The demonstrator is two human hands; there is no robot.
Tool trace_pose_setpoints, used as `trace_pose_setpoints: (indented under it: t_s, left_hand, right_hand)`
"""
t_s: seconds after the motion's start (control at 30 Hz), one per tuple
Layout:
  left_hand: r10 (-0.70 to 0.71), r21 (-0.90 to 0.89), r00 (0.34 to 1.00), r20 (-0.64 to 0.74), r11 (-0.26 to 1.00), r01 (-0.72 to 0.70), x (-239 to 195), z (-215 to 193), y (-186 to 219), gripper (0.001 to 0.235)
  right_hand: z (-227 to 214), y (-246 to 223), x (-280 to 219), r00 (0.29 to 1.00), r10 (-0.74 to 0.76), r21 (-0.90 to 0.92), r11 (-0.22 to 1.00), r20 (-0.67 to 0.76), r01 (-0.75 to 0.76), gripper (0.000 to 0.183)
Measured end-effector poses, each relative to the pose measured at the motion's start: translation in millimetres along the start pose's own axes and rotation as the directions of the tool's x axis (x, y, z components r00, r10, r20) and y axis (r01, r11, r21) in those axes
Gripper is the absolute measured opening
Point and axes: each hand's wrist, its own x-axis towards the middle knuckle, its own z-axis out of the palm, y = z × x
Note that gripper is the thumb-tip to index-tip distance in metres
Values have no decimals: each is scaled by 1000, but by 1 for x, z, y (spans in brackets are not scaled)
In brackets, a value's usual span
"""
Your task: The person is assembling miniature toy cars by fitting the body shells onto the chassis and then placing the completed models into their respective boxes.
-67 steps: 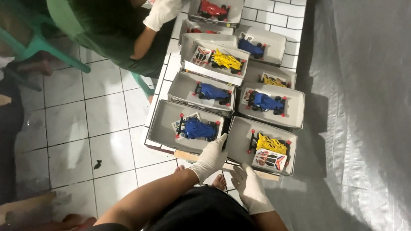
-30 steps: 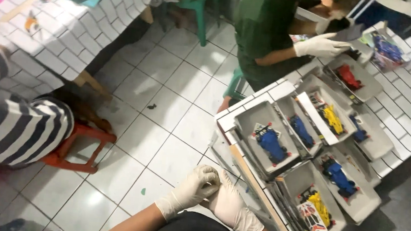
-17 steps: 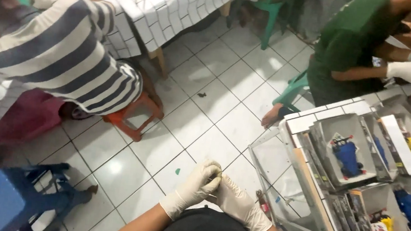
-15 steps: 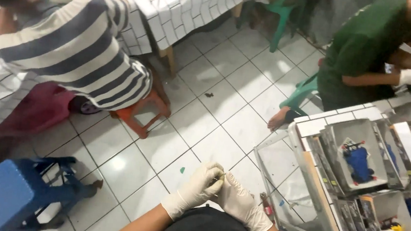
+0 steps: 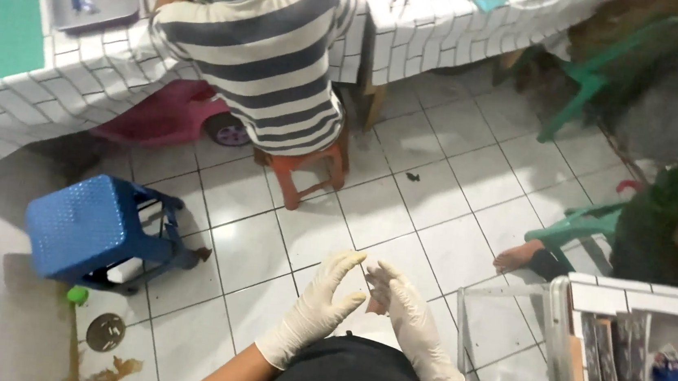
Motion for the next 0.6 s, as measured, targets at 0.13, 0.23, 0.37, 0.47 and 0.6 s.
trace_pose_setpoints:
  t_s: [0.13, 0.23, 0.37, 0.47, 0.6]
  left_hand:
    - [-209, 80, 976, 59, 976, 204, 1, -11, -12, 78]
    - [-315, 75, 949, 24, 947, 313, 17, -13, -4, 94]
    - [-295, -2, 951, -91, 955, 296, 43, -2, -6, 99]
    - [-212, -93, 961, -179, 976, 198, 75, 7, 13, 98]
    - [-225, -213, 958, -178, 959, 186, 114, 21, 40, 101]
  right_hand:
    - [-2, -9, 30, 999, -36, -69, 997, 9, 37, 39]
    - [-5, -26, 63, 998, -38, -150, 988, 53, 46, 32]
    - [10, -84, 90, 960, 0, -412, 903, 279, 120, 50]
    - [-28, -83, 129, 964, 32, -405, 911, 263, 80, 46]
    - [-58, -102, 155, 962, 83, -477, 877, 261, 53, 47]
